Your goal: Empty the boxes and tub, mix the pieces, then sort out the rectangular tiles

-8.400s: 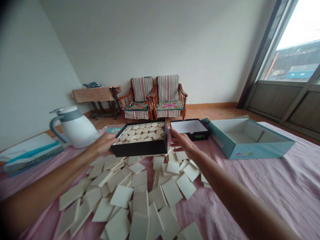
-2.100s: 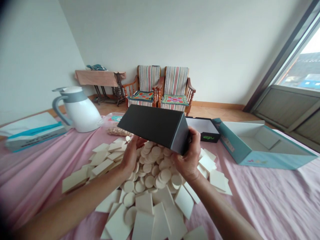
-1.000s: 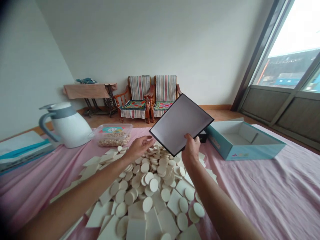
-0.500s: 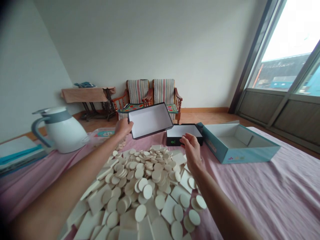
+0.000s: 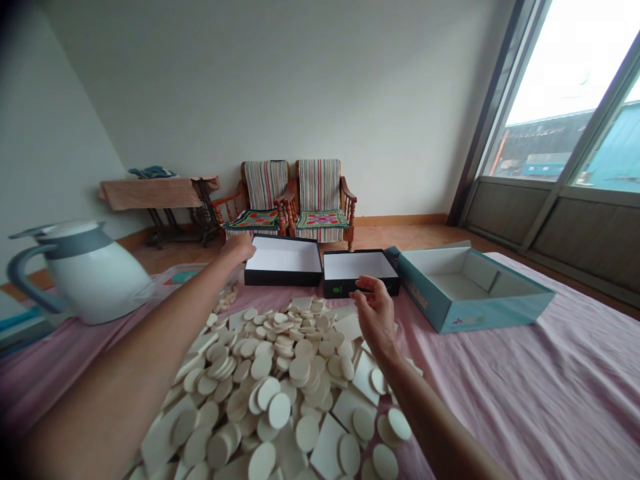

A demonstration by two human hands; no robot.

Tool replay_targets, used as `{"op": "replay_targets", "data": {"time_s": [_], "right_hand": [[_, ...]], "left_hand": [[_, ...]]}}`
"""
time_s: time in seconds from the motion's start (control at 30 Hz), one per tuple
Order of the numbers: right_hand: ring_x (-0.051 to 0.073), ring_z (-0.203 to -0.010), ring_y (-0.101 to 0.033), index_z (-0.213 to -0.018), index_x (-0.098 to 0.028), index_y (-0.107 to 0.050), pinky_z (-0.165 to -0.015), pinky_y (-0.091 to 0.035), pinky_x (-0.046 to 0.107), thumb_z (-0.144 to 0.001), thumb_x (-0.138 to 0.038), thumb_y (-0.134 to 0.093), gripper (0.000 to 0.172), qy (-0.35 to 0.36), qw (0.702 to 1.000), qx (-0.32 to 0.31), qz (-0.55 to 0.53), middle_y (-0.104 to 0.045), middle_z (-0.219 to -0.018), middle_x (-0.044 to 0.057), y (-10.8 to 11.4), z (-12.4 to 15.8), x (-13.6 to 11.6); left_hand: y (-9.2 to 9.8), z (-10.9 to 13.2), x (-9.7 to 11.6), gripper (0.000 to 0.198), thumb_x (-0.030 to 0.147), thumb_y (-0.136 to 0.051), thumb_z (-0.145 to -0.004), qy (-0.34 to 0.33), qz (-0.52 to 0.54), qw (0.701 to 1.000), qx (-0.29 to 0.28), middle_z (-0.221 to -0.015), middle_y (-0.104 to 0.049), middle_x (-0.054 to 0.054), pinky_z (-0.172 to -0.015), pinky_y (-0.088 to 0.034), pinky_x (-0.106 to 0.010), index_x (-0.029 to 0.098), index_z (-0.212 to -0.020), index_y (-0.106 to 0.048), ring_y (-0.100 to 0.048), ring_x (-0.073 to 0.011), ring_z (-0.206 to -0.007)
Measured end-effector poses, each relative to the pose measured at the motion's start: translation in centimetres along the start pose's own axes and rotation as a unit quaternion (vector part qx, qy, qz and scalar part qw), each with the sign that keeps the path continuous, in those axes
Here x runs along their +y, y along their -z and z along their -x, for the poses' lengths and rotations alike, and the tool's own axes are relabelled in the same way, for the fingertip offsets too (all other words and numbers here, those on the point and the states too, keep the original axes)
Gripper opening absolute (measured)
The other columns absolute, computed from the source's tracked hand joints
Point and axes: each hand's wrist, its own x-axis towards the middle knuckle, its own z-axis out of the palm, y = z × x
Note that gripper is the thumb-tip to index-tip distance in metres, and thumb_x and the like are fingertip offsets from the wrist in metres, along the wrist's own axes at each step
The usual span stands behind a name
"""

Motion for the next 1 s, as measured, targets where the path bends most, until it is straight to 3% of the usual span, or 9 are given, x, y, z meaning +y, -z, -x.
{"op": "replay_targets", "data": {"time_s": [0.2, 0.33, 0.43, 0.57, 0.77, 0.87, 1.0], "right_hand": [[0.023, -0.080, -0.068, -0.099, -0.016, -0.062, -0.072, -0.051, 0.038, -0.073, -0.037, -0.062, 0.033, 0.003, 1.000, -0.019, 0.020, -0.068, -0.104, 0.012, -0.2, 0.1, 0.6], [0.023, -0.078, -0.067, -0.090, -0.017, -0.065, -0.070, -0.051, 0.037, -0.074, -0.038, -0.061, 0.026, 0.027, 0.998, -0.040, 0.042, -0.071, -0.093, 0.010, -0.2, 0.2, 1.3], [0.022, -0.078, -0.066, -0.085, -0.019, -0.068, -0.071, -0.050, 0.035, -0.079, -0.038, -0.058, 0.023, 0.054, 0.993, -0.075, 0.072, -0.071, -0.082, 0.007, -0.2, 0.7, 1.7], [0.021, -0.077, -0.065, -0.086, -0.019, -0.069, -0.072, -0.050, 0.034, -0.080, -0.037, -0.057, 0.023, 0.063, 0.989, -0.100, 0.093, -0.071, -0.081, 0.006, -0.4, 1.3, 2.2], [0.022, -0.075, -0.066, -0.087, -0.019, -0.068, -0.070, -0.051, 0.035, -0.080, -0.035, -0.056, 0.022, 0.053, 0.985, -0.137, 0.093, -0.071, -0.080, 0.007, -0.9, 2.1, 3.0], [0.023, -0.075, -0.067, -0.088, -0.019, -0.067, -0.069, -0.051, 0.035, -0.079, -0.035, -0.056, 0.021, 0.045, 0.983, -0.156, 0.089, -0.071, -0.082, 0.007, -1.6, 2.7, 2.8], [0.022, -0.076, -0.068, -0.089, -0.020, -0.067, -0.069, -0.052, 0.034, -0.081, -0.034, -0.054, 0.021, 0.052, 0.976, -0.187, 0.099, -0.071, -0.084, 0.006, -3.2, 3.6, 1.9]], "left_hand": [[-2.4, 0.9, 0.9, 0.034, 0.034, -0.058, -0.092, -0.016, -0.018, 0.994, -0.109, -0.121, -0.058, -0.009, -0.086, -0.053, -0.042, 0.016, -0.121, -0.056, -0.061, -0.0216, -0.103], [-1.8, 2.6, 1.4, 0.032, 0.035, -0.057, -0.092, -0.083, 0.003, 0.993, -0.087, -0.121, -0.058, -0.009, -0.087, -0.053, -0.041, 0.018, -0.119, -0.057, -0.060, -0.0214, -0.104], [-0.2, 4.0, 0.3, 0.027, 0.035, -0.058, -0.090, -0.115, 0.024, 0.992, -0.039, -0.114, -0.065, -0.006, -0.091, -0.049, -0.037, 0.019, -0.113, -0.064, -0.062, -0.0212, -0.104], [2.9, 5.4, -4.3, 0.028, 0.031, -0.055, -0.087, -0.089, 0.039, 0.995, 0.033, -0.108, -0.072, -0.003, -0.091, -0.047, -0.026, 0.021, -0.110, -0.069, -0.064, -0.0203, -0.104], [7.2, 7.6, -14.4, 0.031, 0.033, -0.051, -0.091, 0.059, 0.036, 0.994, 0.080, -0.113, -0.069, -0.010, -0.087, -0.049, -0.029, 0.016, -0.113, -0.064, -0.062, -0.0220, -0.106], [7.5, 8.5, -18.0, 0.031, 0.039, -0.054, -0.093, 0.123, 0.038, 0.990, 0.059, -0.112, -0.065, -0.009, -0.087, -0.051, -0.038, 0.015, -0.111, -0.062, -0.062, -0.0224, -0.102], [6.2, 8.3, -20.8, 0.033, 0.036, -0.059, -0.091, 0.157, 0.062, 0.986, 0.009, -0.118, -0.060, -0.007, -0.086, -0.053, -0.041, 0.016, -0.117, -0.058, -0.061, -0.0232, -0.103]]}}
